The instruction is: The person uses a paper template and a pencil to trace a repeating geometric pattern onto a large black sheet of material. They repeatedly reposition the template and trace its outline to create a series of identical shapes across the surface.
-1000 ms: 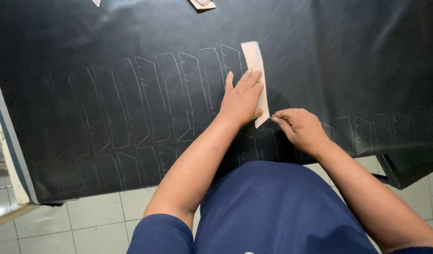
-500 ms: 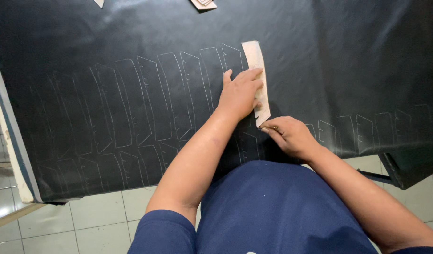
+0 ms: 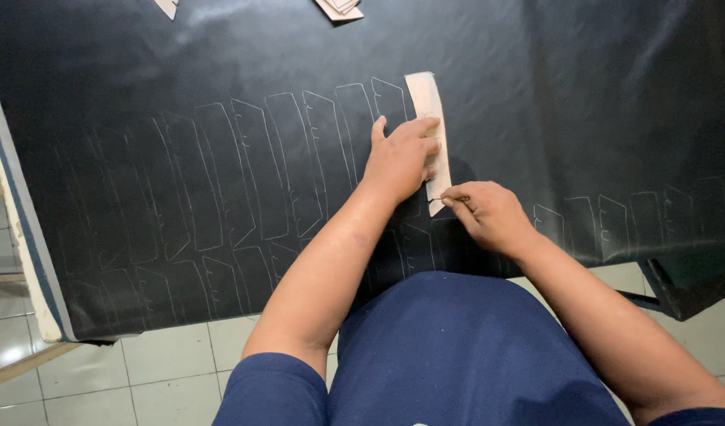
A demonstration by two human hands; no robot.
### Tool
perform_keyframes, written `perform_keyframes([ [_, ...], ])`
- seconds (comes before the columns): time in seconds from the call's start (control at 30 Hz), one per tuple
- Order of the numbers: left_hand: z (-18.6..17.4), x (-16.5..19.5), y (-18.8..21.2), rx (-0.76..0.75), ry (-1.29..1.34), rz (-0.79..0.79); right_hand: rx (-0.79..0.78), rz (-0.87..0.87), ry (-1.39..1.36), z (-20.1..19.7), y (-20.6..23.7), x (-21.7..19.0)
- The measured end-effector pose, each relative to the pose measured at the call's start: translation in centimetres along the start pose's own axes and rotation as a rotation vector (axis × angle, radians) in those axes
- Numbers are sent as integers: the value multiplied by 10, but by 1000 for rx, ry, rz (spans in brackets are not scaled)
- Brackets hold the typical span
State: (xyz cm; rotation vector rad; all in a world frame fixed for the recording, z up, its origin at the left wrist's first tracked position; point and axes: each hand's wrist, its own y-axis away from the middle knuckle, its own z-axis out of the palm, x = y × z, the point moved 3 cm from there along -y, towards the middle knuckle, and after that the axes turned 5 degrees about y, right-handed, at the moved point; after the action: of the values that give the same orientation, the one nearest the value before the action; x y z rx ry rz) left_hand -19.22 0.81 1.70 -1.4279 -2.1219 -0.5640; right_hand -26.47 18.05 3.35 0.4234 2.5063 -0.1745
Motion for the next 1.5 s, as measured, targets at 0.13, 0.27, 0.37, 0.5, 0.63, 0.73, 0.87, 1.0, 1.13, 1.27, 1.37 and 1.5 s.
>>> perform_keyframes([
  [0.13, 2, -3, -1, 18, 6, 5, -19, 10, -19, 5, -5, -2],
  [0.27, 3, -7, -4, 61, 13, 15, 48, -27, 33, 1, -16, -1],
  [0.37, 4, -9, -4, 65, 9, 22, 69, 4, 69, -1, -21, 1],
  [0.5, 3, -10, -5, 66, 23, 25, 117, -7, 38, -1, -23, 1],
  [0.63, 3, -11, -6, 58, 22, 31, 93, -20, -9, 3, -27, 2],
  [0.73, 2, -13, -6, 59, 59, 20, 140, -39, 66, 1, -33, 5],
  [0.87, 0, -12, -6, 54, 55, 22, 162, -60, 83, 1, -36, 2],
  [1.0, -2, -10, -7, 26, 73, -2, 147, -73, 46, 1, -42, -1],
  [1.13, 0, -12, -8, -9, 42, -25, 190, -113, 92, 1, -55, -2],
  [1.27, 8, -16, -4, 95, 42, 34, 236, -66, 11, 2, -52, 4],
  [1.37, 23, -13, 13, 294, 50, 38, 167, 168, -81, -2, -34, 23],
  [1.5, 60, -3, 39, 433, 482, -341, -70, 683, -686, 15, -6, 44],
])
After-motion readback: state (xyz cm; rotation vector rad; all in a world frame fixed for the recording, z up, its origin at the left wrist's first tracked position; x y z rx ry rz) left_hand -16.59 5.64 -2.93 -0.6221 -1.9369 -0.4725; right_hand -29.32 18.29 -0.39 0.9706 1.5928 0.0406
